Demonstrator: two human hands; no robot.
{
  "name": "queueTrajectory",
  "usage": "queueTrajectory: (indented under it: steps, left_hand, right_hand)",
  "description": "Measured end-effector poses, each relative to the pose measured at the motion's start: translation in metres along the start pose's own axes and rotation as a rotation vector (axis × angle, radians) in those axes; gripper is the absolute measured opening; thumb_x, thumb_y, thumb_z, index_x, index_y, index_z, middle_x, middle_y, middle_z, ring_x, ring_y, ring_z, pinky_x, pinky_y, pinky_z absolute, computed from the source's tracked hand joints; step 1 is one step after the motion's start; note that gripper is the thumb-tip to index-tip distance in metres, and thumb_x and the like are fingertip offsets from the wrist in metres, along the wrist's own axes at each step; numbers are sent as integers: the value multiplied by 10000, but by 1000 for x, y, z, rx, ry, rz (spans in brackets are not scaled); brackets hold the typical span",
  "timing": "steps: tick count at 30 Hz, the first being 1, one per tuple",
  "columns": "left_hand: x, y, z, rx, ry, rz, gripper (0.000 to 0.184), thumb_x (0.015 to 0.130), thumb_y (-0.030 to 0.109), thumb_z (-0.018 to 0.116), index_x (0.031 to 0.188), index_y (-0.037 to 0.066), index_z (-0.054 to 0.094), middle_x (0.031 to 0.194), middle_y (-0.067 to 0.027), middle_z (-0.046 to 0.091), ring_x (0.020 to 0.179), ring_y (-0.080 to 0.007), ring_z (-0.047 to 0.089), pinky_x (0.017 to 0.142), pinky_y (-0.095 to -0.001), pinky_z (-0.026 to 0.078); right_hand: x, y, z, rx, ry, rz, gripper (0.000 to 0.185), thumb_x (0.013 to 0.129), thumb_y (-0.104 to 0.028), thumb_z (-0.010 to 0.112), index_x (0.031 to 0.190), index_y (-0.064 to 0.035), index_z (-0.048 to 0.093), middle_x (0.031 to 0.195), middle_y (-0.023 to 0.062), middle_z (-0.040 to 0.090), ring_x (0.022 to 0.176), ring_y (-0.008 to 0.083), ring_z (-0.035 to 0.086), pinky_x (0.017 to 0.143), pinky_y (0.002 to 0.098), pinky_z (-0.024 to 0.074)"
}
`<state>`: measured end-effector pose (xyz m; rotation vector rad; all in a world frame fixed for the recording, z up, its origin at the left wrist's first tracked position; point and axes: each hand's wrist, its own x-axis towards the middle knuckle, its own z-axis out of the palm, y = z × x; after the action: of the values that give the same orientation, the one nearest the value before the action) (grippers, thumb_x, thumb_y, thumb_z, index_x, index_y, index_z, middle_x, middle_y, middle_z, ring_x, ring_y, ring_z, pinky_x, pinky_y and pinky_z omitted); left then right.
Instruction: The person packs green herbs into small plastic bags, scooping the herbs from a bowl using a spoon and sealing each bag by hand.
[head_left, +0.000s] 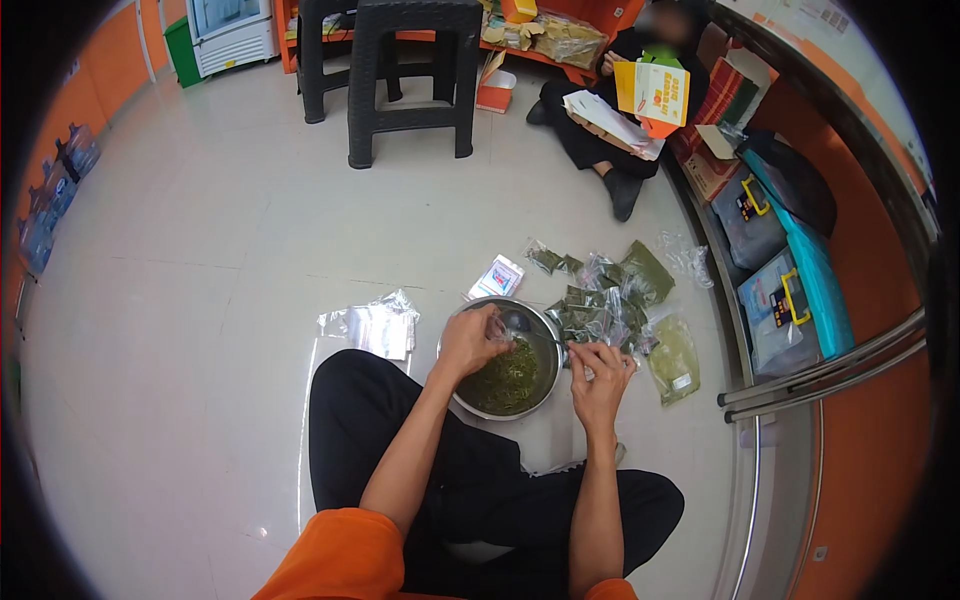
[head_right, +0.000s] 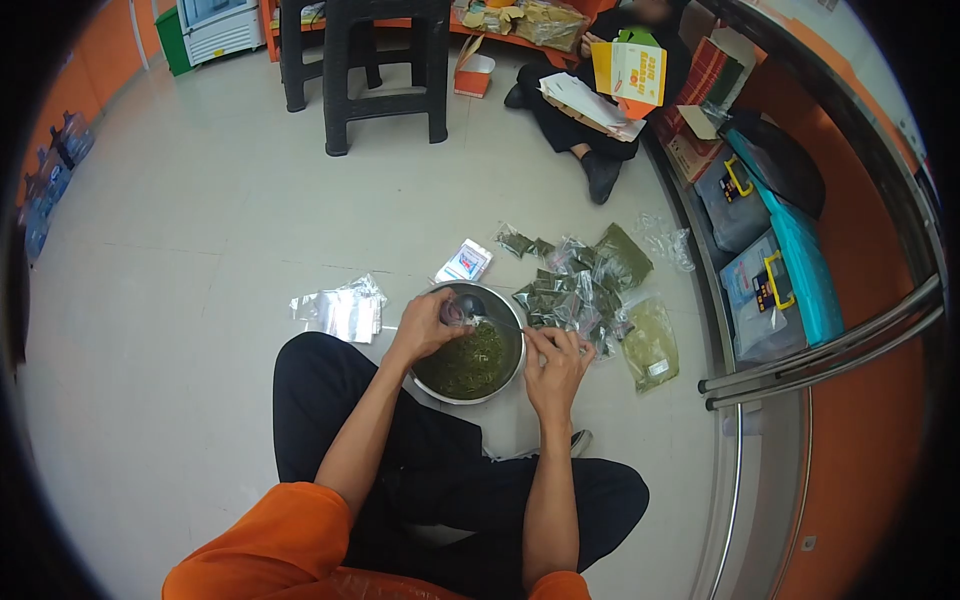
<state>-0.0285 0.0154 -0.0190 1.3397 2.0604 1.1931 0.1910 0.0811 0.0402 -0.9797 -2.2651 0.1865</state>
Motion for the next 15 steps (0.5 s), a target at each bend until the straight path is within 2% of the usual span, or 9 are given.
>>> queueTrajectory:
  steps: [2, 5, 8, 9, 12, 14, 15]
  left_hand:
    - [2, -6, -2, -47, 2, -70, 493, 637, 312, 900, 966, 36, 656, 788, -122, 688, 795, -311, 681, 724, -423, 522]
    - [2, -13, 1, 31, 90, -143, 478, 651, 308, 901, 946, 31, 648, 767, -110, 684, 767, -271, 681, 710, -383, 526]
    - [1, -7, 2, -213, 131, -226, 486, 693, 349, 897, 932, 12, 641, 747, -89, 662, 723, -218, 653, 725, -335, 517]
    - [-1, -6, 7, -278, 125, -242, 497, 717, 376, 883, 938, 4, 639, 766, -84, 658, 734, -201, 639, 735, -324, 512]
    - [-6, 1, 22, -477, 66, -295, 525, 789, 436, 836, 976, -10, 633, 830, -66, 636, 771, -152, 588, 752, -294, 495]
    - [-16, 13, 24, -609, -41, -364, 522, 839, 452, 796, 1027, -5, 628, 881, -46, 612, 803, -123, 541, 743, -279, 481]
    - [-20, 18, 26, -672, -102, -370, 517, 884, 459, 745, 1065, -11, 631, 930, -68, 617, 850, -127, 551, 797, -271, 469]
  right_hand:
    - [-1, 3, 4, 67, -9, 80, 136, 866, -141, 701, 973, -126, 784, 842, 31, 674, 896, 214, 602, 928, 394, 339]
    - [-8, 23, 20, 183, -193, 314, 146, 861, -187, 712, 972, -122, 783, 851, 38, 703, 905, 222, 620, 907, 396, 343]
    - [-23, 35, 48, 215, -266, 397, 172, 849, -184, 735, 982, -84, 776, 879, 101, 737, 816, 246, 681, 893, 398, 438]
    - [-29, 37, 56, -10, -235, 202, 230, 835, -206, 750, 1017, -68, 766, 951, 126, 744, 839, 253, 700, 819, 376, 509]
    - [-11, 8, 49, 52, -32, -62, 230, 863, -185, 740, 1046, -47, 753, 957, 125, 749, 831, 199, 707, 791, 325, 523]
    - [-8, -7, 49, 502, -237, 221, 217, 890, -165, 725, 1058, -28, 743, 949, 102, 747, 841, 156, 691, 786, 295, 513]
    - [-9, -10, 49, 725, -341, 368, 211, 904, -155, 717, 1063, -18, 738, 944, 90, 746, 846, 135, 682, 784, 280, 508]
